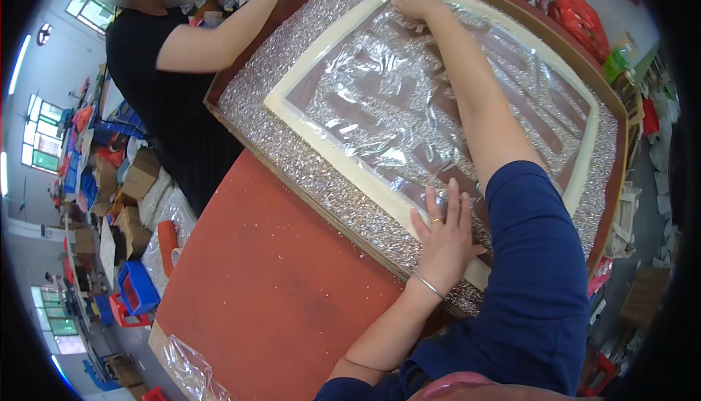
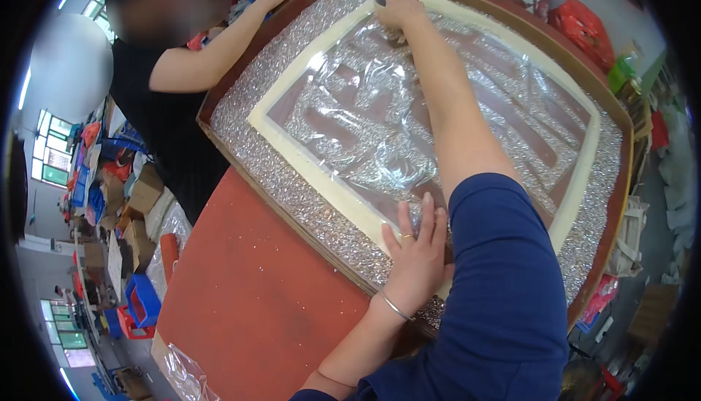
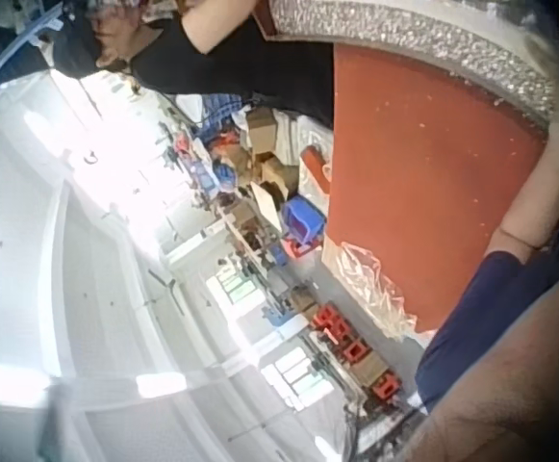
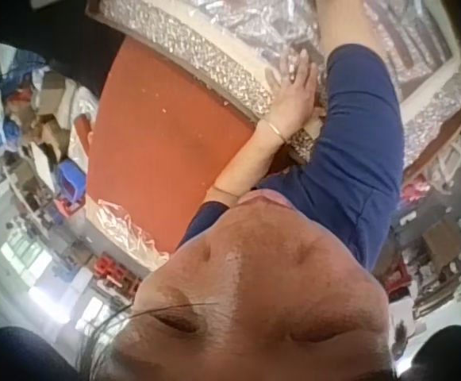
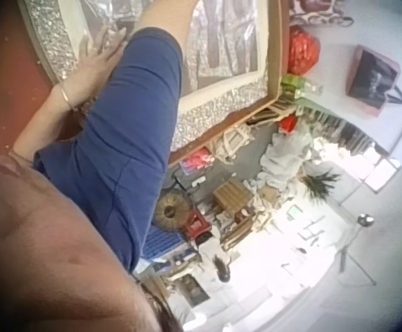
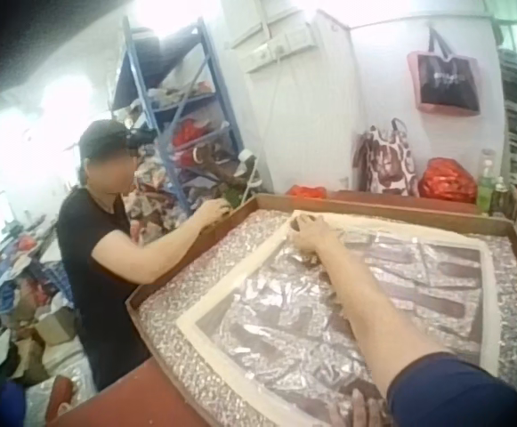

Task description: Aligning and adhering glittery material pieces onto an adhesive sheet using a positioning frame.

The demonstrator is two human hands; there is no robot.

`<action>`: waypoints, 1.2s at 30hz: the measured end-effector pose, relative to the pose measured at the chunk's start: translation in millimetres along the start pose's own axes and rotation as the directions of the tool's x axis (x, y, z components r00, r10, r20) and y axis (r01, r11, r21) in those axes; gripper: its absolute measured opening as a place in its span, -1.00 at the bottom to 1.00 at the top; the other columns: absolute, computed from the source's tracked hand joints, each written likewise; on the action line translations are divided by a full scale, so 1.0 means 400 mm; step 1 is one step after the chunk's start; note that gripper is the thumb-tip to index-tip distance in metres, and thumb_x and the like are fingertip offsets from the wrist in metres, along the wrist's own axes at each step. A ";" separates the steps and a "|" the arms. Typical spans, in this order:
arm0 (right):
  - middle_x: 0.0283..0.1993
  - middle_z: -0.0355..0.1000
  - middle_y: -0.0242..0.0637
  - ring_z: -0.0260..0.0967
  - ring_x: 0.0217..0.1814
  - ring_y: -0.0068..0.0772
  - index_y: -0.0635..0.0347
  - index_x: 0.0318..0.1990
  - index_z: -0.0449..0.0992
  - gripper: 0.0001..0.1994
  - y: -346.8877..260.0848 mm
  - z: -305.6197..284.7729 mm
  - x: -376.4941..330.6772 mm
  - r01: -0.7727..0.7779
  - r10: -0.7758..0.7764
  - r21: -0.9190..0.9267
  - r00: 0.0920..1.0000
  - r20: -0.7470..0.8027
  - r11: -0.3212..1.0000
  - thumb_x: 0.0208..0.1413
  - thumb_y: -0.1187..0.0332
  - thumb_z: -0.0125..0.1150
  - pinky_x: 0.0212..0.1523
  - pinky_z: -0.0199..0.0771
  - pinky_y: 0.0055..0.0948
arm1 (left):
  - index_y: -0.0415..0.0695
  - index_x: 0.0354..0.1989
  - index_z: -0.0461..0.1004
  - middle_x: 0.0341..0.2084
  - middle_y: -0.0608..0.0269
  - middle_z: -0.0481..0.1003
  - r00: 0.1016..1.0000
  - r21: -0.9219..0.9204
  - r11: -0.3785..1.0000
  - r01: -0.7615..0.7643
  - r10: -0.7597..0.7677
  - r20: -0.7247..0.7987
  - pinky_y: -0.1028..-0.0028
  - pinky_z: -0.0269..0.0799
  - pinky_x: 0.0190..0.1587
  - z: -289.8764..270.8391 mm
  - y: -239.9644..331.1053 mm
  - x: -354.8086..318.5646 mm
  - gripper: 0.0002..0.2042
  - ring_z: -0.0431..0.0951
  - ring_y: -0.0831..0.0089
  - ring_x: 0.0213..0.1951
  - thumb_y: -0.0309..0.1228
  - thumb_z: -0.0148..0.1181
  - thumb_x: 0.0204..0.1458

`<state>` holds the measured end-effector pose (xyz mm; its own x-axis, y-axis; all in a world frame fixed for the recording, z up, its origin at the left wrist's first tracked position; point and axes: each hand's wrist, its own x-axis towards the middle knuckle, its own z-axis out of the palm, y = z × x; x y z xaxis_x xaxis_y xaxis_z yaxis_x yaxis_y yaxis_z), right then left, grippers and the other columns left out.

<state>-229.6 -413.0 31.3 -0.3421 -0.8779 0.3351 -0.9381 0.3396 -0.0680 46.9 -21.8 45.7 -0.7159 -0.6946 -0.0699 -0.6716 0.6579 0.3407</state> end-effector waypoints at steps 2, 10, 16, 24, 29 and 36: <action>0.36 0.11 -0.23 0.08 0.31 0.19 0.09 0.27 0.17 -0.31 -0.044 -0.031 -0.024 0.167 -0.181 0.144 0.979 0.090 0.975 0.06 -0.12 -0.03 0.25 0.19 -0.12 | -0.27 0.27 0.11 0.37 -0.05 -0.16 1.000 -0.121 0.993 0.006 -0.003 0.025 -0.38 -0.14 0.15 -0.002 0.002 0.002 -0.04 -0.18 -0.26 0.35 -0.08 0.42 -0.32; 0.26 0.24 -0.23 0.20 0.23 -0.28 -0.05 0.04 0.45 -0.60 -0.124 -0.262 -0.562 0.919 -0.916 0.126 0.386 -0.109 0.373 -0.01 0.23 0.14 -0.06 0.34 -0.13 | -0.30 0.30 0.01 0.37 -0.09 -0.21 0.994 -0.134 0.991 0.026 -0.010 0.112 -0.44 -0.22 0.14 -0.018 0.007 0.007 -0.06 -0.29 -0.36 0.33 -0.05 0.35 -0.19; 0.22 0.31 -0.29 0.46 -0.09 -0.09 -0.12 -0.23 0.59 -0.78 0.199 -0.315 -0.604 0.449 -0.454 0.254 0.890 -0.044 0.857 0.06 0.14 0.07 -0.11 0.43 -0.19 | -0.28 0.33 -0.04 0.38 -0.06 -0.22 0.988 -0.117 0.993 0.034 -0.016 0.151 -0.35 -0.35 0.22 -0.023 0.012 0.008 -0.03 -0.34 -0.28 0.36 -0.03 0.35 -0.18; 0.38 0.08 -0.16 0.37 -0.04 0.01 0.20 -0.33 0.63 -0.60 0.604 -0.444 -0.813 0.089 -0.068 -0.105 0.980 0.187 0.990 0.07 0.03 0.06 0.03 0.35 -0.17 | -0.29 0.34 -0.06 0.40 -0.06 -0.26 0.985 -0.107 0.993 0.040 -0.021 0.171 -0.28 -0.41 0.26 -0.024 0.009 0.006 -0.01 -0.39 -0.22 0.38 0.00 0.35 -0.17; 0.42 -0.03 -0.13 0.39 -0.15 0.07 0.19 -0.30 0.63 -0.63 0.595 -0.511 -1.026 0.205 -0.195 -0.003 0.933 0.302 0.979 0.00 0.06 0.12 0.02 0.36 -0.15 | -0.29 0.34 -0.07 0.40 -0.03 -0.25 0.982 -0.070 0.997 0.044 -0.031 0.188 -0.27 -0.39 0.26 -0.025 0.008 0.012 0.02 -0.39 -0.21 0.38 0.02 0.36 -0.19; 0.44 -0.06 -0.13 0.36 -0.02 0.21 0.20 -0.22 0.62 -0.51 0.668 -0.360 -0.731 -0.035 0.082 -0.227 0.976 0.200 0.973 0.13 -0.04 -0.07 0.08 0.34 -0.13 | -0.27 0.35 -0.08 0.40 0.00 -0.23 0.984 -0.059 0.996 0.059 -0.048 0.170 -0.27 -0.37 0.26 -0.013 0.010 0.014 0.03 -0.38 -0.18 0.38 0.04 0.35 -0.20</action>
<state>-372.3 -17.0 50.6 -0.4214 -0.8970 0.1336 -0.8889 0.4377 0.1350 41.2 -24.7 51.5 -0.7047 -0.6660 -0.2444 -0.7002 0.5974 0.3910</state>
